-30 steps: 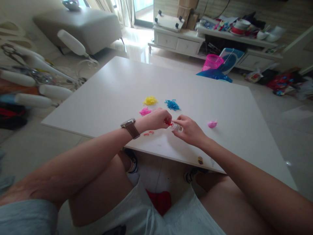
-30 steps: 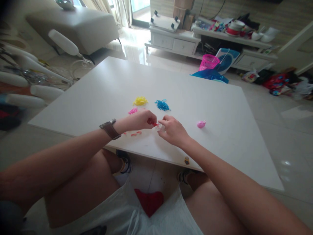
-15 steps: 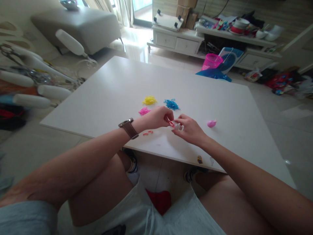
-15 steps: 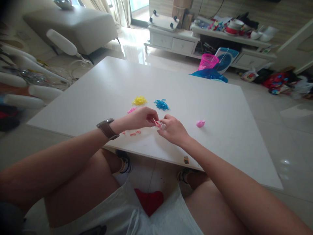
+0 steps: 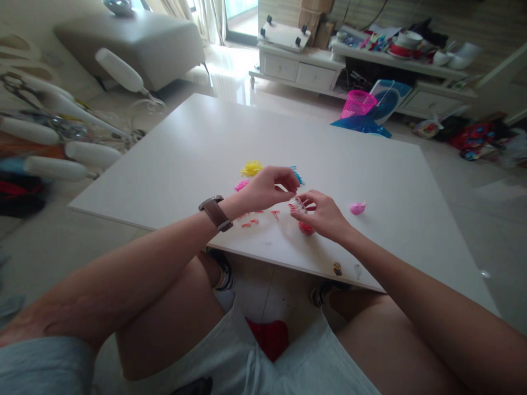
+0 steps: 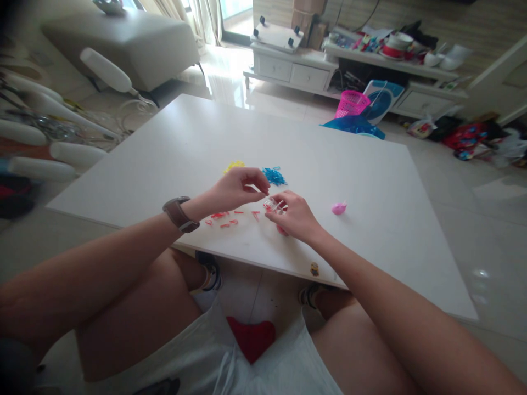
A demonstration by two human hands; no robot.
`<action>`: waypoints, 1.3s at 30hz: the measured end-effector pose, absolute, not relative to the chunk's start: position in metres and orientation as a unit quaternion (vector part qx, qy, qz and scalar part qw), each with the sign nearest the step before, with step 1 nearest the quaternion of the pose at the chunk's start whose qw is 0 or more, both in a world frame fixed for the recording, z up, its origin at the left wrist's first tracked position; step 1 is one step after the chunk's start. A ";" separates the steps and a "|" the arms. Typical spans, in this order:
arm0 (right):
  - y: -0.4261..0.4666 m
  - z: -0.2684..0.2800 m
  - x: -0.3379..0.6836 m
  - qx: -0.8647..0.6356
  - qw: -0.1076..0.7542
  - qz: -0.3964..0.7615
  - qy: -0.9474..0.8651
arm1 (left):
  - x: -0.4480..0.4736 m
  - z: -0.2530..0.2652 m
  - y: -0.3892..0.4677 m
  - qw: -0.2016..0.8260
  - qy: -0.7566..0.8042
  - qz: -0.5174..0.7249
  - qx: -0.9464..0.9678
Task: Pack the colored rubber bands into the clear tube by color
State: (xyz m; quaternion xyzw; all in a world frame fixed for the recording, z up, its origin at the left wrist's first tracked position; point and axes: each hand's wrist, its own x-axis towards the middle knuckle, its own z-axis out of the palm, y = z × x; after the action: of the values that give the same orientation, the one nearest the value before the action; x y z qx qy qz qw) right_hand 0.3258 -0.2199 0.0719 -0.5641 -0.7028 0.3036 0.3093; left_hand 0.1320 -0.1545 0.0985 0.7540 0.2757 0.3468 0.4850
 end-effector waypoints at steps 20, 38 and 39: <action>-0.215 0.086 0.340 -0.574 0.462 0.327 -0.592 | 0.122 0.038 -0.139 0.254 0.347 0.020 0.903; -0.220 0.082 0.347 -0.572 0.260 0.098 -0.772 | 0.135 0.083 -0.147 0.342 0.281 0.287 0.849; -0.220 0.081 0.347 -0.569 0.252 0.094 -0.777 | 0.136 0.084 -0.149 0.345 0.275 0.290 0.849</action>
State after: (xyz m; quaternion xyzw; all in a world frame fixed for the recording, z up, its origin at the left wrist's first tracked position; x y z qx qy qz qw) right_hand 0.3468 -0.2197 0.0807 -0.5687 -0.7775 0.0941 0.2515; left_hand 0.1364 -0.1487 0.0841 0.8491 0.2754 0.2901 0.3450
